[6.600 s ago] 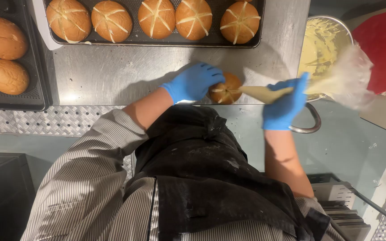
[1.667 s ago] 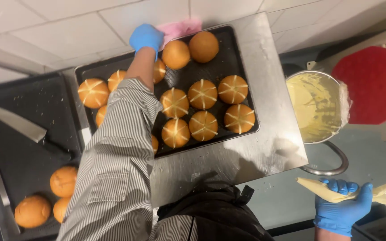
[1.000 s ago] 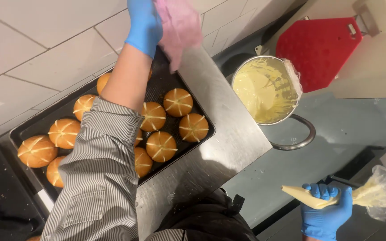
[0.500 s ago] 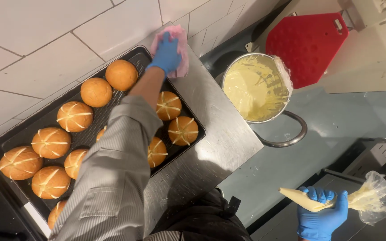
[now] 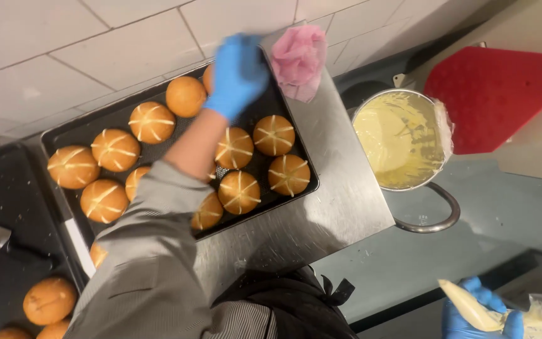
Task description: Fill pre-cut buns with cream using a piping bag.
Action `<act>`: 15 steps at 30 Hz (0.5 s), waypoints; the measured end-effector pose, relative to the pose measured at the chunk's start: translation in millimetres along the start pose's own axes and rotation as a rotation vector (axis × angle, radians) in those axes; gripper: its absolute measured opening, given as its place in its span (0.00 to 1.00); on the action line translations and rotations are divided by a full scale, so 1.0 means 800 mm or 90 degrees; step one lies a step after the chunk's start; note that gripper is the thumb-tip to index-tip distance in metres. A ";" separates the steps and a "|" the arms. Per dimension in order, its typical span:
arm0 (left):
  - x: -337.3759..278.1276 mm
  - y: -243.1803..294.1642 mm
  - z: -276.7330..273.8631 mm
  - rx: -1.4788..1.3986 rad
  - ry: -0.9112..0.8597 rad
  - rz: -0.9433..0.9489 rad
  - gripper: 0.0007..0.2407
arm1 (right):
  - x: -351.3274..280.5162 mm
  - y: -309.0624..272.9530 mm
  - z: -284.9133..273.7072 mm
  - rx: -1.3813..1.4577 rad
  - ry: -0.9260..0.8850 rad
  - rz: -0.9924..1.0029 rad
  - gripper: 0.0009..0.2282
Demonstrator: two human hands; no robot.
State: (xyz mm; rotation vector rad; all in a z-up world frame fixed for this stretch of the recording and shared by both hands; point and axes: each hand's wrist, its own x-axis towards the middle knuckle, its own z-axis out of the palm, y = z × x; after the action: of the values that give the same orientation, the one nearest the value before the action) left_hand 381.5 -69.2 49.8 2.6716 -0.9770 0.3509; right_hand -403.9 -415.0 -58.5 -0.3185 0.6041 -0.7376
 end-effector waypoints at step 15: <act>-0.082 -0.089 -0.078 0.132 -0.205 -0.163 0.32 | 0.037 0.119 0.329 -0.104 0.074 -0.014 0.14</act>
State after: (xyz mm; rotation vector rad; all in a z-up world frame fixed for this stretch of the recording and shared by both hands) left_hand 371.1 42.7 74.9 3.0629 -0.6940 -0.0374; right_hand -174.2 -352.6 91.7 -0.4359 0.7737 -0.7336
